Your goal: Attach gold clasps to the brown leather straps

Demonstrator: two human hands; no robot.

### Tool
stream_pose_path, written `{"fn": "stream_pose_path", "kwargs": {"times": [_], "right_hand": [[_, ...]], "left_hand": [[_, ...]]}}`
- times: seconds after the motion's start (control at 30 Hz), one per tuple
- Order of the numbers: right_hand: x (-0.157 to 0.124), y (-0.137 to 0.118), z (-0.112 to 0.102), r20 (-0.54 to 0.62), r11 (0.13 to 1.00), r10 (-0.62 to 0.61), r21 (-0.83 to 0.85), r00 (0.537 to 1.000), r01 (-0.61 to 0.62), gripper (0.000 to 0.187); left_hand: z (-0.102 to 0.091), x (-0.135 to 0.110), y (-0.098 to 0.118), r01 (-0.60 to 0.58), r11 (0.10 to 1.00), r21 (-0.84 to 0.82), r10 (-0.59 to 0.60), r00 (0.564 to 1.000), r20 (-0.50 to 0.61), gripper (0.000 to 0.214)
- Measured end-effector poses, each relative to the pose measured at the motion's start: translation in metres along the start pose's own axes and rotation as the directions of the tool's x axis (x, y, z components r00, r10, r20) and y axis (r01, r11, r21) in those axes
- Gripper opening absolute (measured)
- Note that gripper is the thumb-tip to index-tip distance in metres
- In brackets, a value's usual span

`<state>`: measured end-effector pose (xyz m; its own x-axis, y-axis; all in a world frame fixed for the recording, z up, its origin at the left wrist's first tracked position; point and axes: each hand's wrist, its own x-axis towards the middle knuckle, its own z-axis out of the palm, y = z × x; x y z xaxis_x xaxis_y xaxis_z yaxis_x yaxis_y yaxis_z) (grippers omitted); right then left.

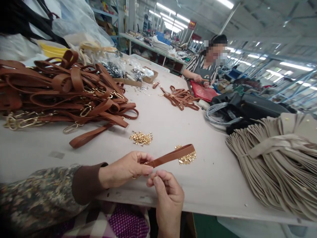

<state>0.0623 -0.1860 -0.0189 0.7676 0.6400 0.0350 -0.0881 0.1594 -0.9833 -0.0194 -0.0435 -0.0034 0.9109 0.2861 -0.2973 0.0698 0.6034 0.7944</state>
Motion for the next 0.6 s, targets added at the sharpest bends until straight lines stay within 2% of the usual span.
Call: {"fn": "stream_pose_path", "kwargs": {"times": [0.07, 0.17, 0.37, 0.47, 0.6], "right_hand": [[0.002, 0.004, -0.002, -0.006, 0.998, 0.059, 0.010, 0.998, -0.059, 0.016], [0.005, 0.008, -0.004, -0.011, 0.993, 0.119, 0.012, 0.993, -0.118, 0.019], [0.007, 0.012, -0.006, 0.005, 0.992, 0.111, -0.061, 0.994, -0.111, 0.019], [0.007, 0.013, -0.009, 0.015, 0.991, 0.096, -0.096, 0.995, -0.095, 0.017], [0.007, 0.012, -0.011, 0.025, 0.973, 0.100, -0.209, 0.995, -0.093, 0.019]], "left_hand": [[0.001, 0.002, -0.003, -0.040, 0.999, 0.016, 0.040, 0.999, 0.017, 0.031], [0.000, 0.005, -0.004, -0.083, 0.995, 0.061, 0.076, 0.992, 0.099, 0.025], [-0.003, 0.007, -0.006, -0.148, 0.982, 0.113, 0.117, 0.962, 0.248, 0.028], [-0.001, 0.005, -0.003, -0.205, 0.949, 0.240, 0.150, 0.962, 0.226, 0.031], [-0.001, 0.001, 0.001, -0.273, 0.844, 0.462, 0.199, 0.959, 0.203, 0.038]]}}
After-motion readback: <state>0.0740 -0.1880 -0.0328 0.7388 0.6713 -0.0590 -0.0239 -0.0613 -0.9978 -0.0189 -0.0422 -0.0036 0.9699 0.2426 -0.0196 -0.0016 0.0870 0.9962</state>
